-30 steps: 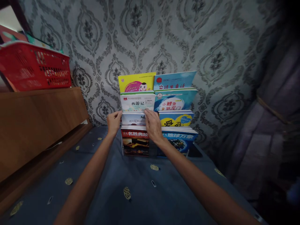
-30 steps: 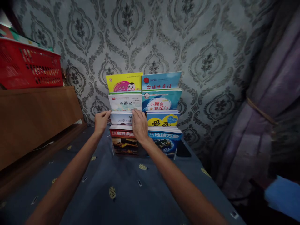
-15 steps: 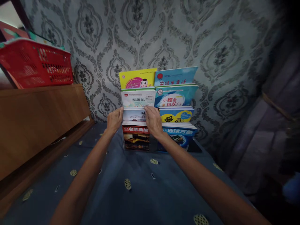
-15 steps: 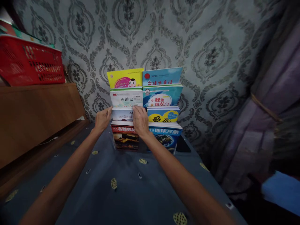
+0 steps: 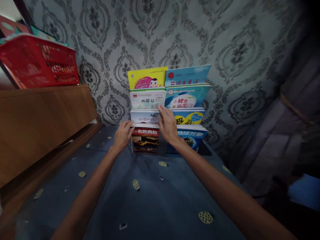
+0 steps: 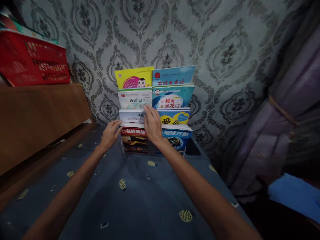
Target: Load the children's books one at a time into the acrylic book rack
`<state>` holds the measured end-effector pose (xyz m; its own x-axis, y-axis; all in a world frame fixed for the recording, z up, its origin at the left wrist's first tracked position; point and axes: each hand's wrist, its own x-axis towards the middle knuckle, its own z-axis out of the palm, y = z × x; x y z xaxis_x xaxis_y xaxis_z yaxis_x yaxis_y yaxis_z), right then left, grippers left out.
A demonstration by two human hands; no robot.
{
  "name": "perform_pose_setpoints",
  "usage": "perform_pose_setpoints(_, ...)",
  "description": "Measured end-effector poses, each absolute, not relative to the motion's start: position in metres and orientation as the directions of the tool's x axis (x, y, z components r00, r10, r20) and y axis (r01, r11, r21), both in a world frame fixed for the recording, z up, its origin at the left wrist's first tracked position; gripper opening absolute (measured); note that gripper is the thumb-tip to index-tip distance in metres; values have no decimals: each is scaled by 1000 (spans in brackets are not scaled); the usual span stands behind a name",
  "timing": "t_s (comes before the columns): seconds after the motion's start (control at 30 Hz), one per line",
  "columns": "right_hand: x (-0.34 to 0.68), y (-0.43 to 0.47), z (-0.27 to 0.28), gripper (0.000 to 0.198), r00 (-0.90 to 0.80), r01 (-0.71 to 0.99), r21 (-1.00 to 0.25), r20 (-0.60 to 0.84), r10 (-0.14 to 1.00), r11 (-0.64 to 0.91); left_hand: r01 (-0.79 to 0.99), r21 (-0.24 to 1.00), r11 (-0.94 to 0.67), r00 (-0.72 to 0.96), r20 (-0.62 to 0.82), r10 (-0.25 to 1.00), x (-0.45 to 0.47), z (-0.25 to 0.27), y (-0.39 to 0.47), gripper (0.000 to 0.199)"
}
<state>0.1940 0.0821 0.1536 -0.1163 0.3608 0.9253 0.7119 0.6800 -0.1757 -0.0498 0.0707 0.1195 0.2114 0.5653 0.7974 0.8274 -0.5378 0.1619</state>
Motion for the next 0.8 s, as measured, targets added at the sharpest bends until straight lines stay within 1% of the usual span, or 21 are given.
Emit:
perform_pose_setpoints(0.1, 195, 61, 139, 41, -127, 693, -186, 920, 371, 697, 804, 254, -538, 162, 776, 609, -49, 109, 75, 33)
perform_pose_setpoints(0.2, 194, 50, 115, 38, -199, 687, -176, 887, 416, 705, 769, 332, -547, 116, 768, 630, -47, 104, 79, 34)
perform_pose_setpoints(0.4, 194, 58, 86, 48, -255, 737, -144, 845, 470, 660, 701, 444, -557, 42, 755, 654, -43, 106, 78, 31)
perform_pose_setpoints(0.57, 192, 63, 84, 51, -257, 763, -121, 845, 470, 635, 670, 514, -536, -28, 739, 673, -38, 108, 78, 30)
perform_pose_setpoints(0.8, 186, 66, 84, 53, -227, 757, -142, 858, 461, 638, 648, 567, -509, -89, 719, 689, -34, 109, 78, 28)
